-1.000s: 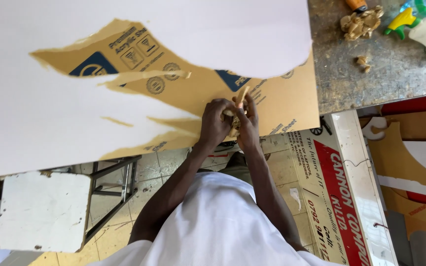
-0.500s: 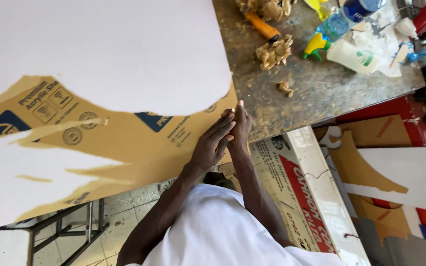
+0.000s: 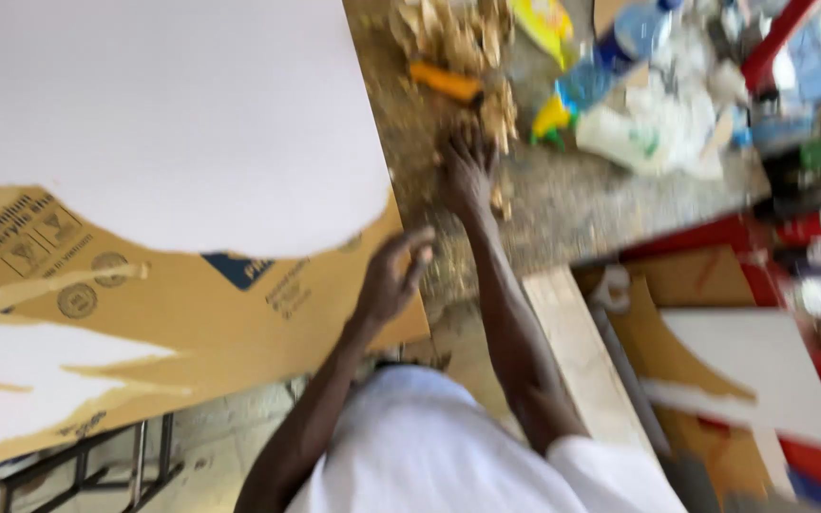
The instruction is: The person is peeling off the protective paper film from a large white acrylic sheet on a workbench.
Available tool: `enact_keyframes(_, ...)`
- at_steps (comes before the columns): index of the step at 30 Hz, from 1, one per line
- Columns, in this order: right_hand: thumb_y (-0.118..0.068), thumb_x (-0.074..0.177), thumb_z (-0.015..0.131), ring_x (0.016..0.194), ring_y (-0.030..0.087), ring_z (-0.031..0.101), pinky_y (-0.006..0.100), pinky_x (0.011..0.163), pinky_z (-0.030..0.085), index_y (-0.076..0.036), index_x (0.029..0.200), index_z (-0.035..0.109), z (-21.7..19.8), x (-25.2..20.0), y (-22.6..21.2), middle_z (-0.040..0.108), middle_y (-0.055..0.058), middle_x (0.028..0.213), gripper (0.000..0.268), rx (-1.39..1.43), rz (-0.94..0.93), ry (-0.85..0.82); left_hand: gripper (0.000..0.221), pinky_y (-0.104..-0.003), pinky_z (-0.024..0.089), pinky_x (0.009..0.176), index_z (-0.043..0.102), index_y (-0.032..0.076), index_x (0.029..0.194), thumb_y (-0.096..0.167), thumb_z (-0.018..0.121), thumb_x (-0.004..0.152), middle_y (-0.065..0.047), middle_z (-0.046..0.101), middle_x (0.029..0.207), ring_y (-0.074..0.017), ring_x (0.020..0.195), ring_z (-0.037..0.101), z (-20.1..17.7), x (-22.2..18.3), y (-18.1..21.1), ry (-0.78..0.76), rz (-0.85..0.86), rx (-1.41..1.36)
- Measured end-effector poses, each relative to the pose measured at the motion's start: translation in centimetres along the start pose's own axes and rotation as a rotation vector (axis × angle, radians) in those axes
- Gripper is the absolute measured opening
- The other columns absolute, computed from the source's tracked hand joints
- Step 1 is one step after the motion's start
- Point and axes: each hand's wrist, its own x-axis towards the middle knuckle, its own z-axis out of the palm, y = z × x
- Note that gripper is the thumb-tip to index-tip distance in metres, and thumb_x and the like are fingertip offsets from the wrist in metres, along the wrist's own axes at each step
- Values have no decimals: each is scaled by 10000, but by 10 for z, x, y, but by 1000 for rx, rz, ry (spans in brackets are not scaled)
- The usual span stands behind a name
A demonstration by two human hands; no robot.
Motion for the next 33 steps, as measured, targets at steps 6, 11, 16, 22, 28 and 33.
enact_keyframes(6, -8, 1045, 713, 1473, 443, 601, 611, 1223, 389, -250, 1095, 836, -39, 0, -13, 834, 64, 1367, 276, 380, -247, 450, 274, -533, 639, 1080, 790, 49, 1379, 163, 621, 1195, -206, 816, 1266, -437, 1254, 770, -25, -23, 10, 6, -133, -134)
enact_keyframes(11, -37, 1055, 674, 1293, 379, 729, 502, 1097, 549, -142, 1238, 857, 20, -17, -61, 811, 92, 1319, 279, 595, -229, 366, 261, -500, 660, 1048, 786, 28, 1367, 133, 622, 1193, -207, 812, 1241, -384, 1213, 794, -59, -49, -8, 120, -196, -115)
enact_keyframes(16, -54, 987, 727, 924, 286, 788, 456, 821, 619, -253, 1136, 844, 53, -30, -49, 800, 4, 1022, 275, 560, 13, 183, 268, -498, 629, 1107, 767, 64, 1392, 123, 605, 1186, -159, 789, 1287, -371, 1306, 749, -92, -54, -23, 83, -216, 47)
enact_keyframes(22, -53, 988, 777, 908, 383, 795, 544, 762, 634, -281, 1053, 803, 44, -36, -68, 745, -16, 1013, 238, 341, -5, 149, 229, -584, 562, 1182, 704, 12, 1376, 57, 608, 1173, -190, 682, 1369, -438, 1451, 620, -96, 1, -29, -40, -41, 291)
enact_keyframes(28, -45, 1029, 740, 907, 501, 754, 607, 698, 603, -182, 1045, 756, 24, -46, -75, 707, 108, 985, 139, 329, -79, 156, 361, -619, 545, 1160, 662, 100, 1426, 152, 759, 1082, -153, 574, 1526, -430, 1542, 509, -70, 46, -74, 68, 76, 531)
enact_keyframes(33, -157, 1122, 685, 926, 483, 738, 620, 699, 598, -205, 1131, 735, 2, -48, -84, 682, 106, 986, 69, 346, -137, 147, 247, -543, 503, 1146, 712, 93, 1359, 189, 643, 1142, -115, 592, 1520, -356, 1520, 526, -69, 48, -82, 97, 75, 674)
